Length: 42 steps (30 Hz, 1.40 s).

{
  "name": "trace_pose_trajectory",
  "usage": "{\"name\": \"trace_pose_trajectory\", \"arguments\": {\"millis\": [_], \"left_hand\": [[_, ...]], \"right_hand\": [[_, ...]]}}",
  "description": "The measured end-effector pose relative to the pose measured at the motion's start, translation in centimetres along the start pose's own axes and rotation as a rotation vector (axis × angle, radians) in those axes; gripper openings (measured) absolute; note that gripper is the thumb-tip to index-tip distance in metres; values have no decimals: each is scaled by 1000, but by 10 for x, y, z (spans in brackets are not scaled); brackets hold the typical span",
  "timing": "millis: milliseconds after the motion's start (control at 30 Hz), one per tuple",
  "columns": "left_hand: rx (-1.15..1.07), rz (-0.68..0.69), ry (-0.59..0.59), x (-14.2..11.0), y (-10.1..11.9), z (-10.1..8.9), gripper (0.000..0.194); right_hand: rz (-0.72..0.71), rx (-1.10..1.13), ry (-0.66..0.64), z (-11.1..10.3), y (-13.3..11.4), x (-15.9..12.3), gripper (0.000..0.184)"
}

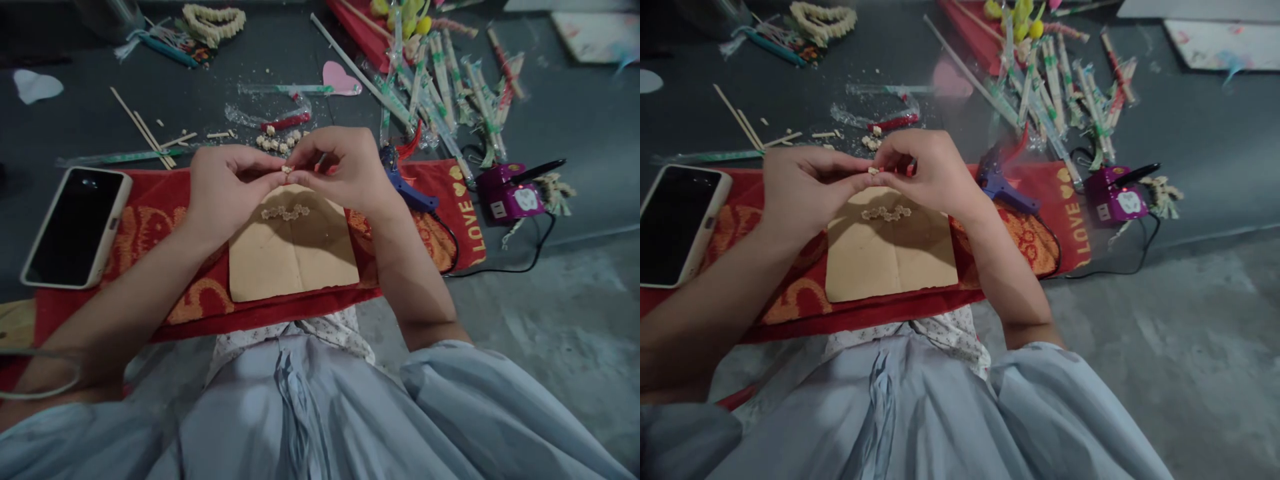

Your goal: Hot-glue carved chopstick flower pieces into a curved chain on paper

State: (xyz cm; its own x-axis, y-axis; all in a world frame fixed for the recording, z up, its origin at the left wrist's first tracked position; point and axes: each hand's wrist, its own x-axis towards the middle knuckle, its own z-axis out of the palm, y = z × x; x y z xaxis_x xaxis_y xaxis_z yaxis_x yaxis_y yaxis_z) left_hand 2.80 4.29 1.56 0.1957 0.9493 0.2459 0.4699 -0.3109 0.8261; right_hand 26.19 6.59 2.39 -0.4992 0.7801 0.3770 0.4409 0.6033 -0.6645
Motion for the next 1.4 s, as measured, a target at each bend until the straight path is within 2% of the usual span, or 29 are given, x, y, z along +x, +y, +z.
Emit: {"name": "trace_pose_trajectory", "arguments": {"millis": [200,433,533,600,667,733,900,1167,1233,1400], "left_hand": [[-64,-17,57,0,7,5,46],[-68,34,37,4,13,11,24],[-43,51,-21,2,17,12,19],[-10,65,-76,-3,20,11,21],[45,88,-119,-8,21,9,24],[132,127,-130,-12,19,6,26],[302,292,-107,-12,4,-7,22],[376,416,-282,-10,-1,-11,32],[390,449,-307,-11,0,-9,31],[391,437,-246,-19,-1,0,22]], "right_hand": [[-23,90,-34,-10,8,7,38],[-40,102,29,-15,11,6,42],[-40,88,38,-19,6,1,44],[-38,68,-2,-23,5,-3,37],[-18,20,-65,-27,5,-8,21],[9,-45,-133,-30,6,-14,10],[18,-132,-298,-31,10,-24,28],[34,-351,-394,-17,2,-35,35],[42,-387,-430,-16,-2,-36,34],[53,-372,-432,-19,-2,-39,19]]}}
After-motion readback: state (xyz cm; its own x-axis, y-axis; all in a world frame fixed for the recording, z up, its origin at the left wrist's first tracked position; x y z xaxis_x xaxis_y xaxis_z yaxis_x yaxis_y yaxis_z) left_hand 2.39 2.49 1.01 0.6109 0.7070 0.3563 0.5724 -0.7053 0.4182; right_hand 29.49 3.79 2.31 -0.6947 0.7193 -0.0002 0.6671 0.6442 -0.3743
